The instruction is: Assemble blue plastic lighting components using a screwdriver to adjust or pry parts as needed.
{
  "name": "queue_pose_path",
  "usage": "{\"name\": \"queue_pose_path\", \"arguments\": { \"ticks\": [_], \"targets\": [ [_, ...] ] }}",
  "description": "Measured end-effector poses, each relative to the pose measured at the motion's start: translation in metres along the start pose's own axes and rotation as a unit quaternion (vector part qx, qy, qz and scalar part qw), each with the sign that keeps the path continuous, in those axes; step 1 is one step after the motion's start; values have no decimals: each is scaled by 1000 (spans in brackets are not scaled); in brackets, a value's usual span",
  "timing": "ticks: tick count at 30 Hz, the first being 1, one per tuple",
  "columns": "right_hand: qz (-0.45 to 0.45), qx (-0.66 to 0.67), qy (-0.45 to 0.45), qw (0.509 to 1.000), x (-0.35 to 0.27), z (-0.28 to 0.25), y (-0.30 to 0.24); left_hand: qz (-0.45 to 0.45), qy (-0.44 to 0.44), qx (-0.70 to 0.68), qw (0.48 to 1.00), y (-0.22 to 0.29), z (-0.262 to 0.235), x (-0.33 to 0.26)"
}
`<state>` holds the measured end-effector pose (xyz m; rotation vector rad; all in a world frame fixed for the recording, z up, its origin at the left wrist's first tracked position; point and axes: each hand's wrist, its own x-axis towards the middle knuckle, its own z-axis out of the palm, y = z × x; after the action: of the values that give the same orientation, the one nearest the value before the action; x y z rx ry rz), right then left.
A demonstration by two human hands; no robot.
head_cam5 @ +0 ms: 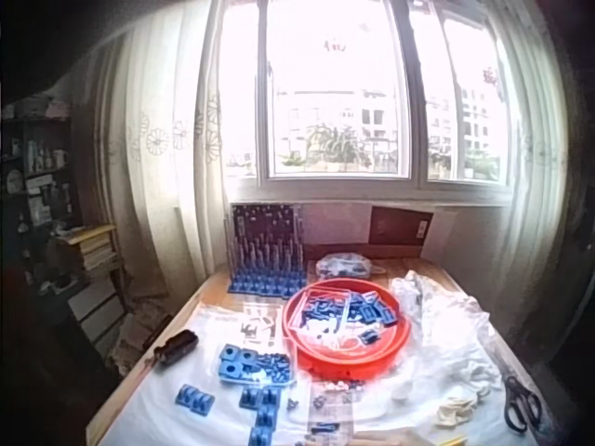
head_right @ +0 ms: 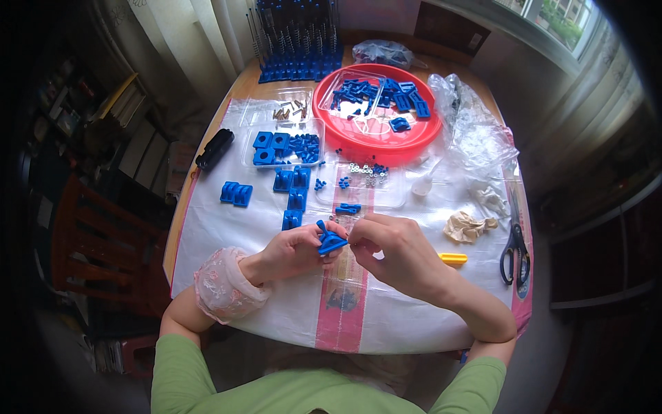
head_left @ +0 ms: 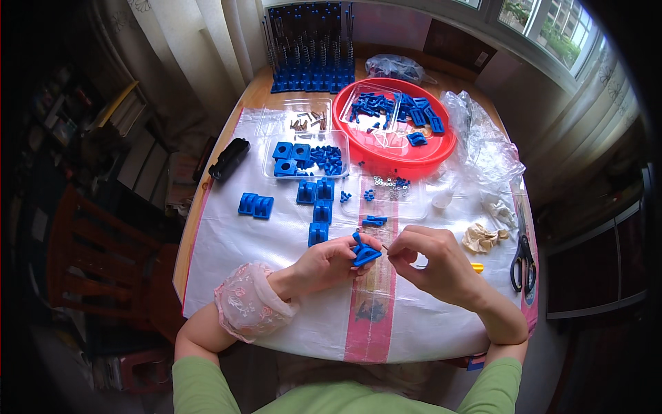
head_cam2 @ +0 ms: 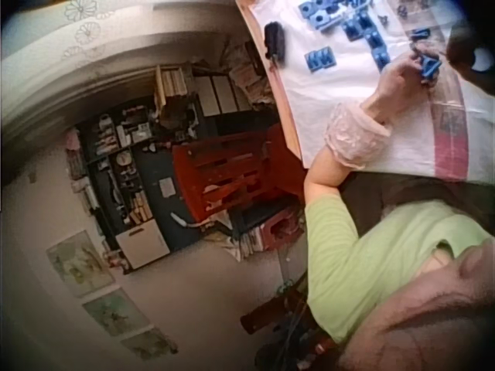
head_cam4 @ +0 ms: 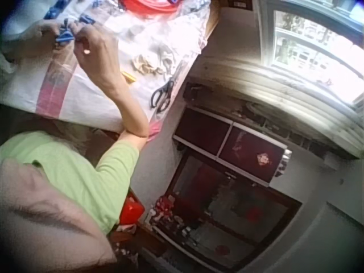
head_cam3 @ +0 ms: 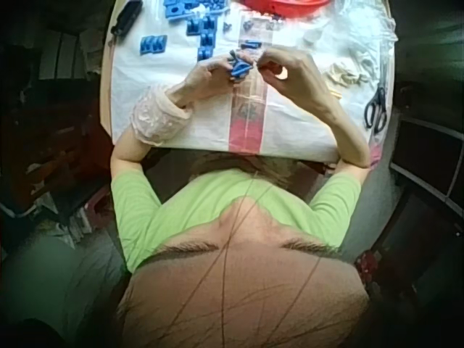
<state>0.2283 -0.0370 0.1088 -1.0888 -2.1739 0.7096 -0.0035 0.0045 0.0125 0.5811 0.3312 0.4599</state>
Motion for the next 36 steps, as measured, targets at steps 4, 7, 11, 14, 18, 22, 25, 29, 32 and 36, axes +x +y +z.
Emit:
{"name": "queue_pose_path", "arguments": {
  "ticks": [4,7,11,14,18,22,25,29,32,36],
  "targets": [
    [-22,14,14,1000,1,5,5,14,6,30,999,-3,-2,0],
    [-40,-6,64,997,6,-2,0,15,12,43,999,-5,-4,0],
    [-87,-75,205,972,7,-38,-12,20,-4,68,997,-2,-2,-1],
    [-128,-152,304,932,1,-67,-21,18,-1,71,997,-2,3,-3],
    [-99,-88,363,922,-11,-92,-25,30,1,107,994,0,10,-3],
    [-3,4,236,972,-15,-65,-2,44,0,143,989,-3,5,-3],
    [26,53,126,990,-32,0,23,54,-7,158,986,-6,3,2],
    [19,106,146,983,-40,39,30,56,7,220,974,-5,6,1],
    [21,115,158,980,-41,44,35,48,8,227,973,-5,7,0],
    [12,102,159,982,-45,47,38,35,16,232,972,-5,9,1]
  ]
}}
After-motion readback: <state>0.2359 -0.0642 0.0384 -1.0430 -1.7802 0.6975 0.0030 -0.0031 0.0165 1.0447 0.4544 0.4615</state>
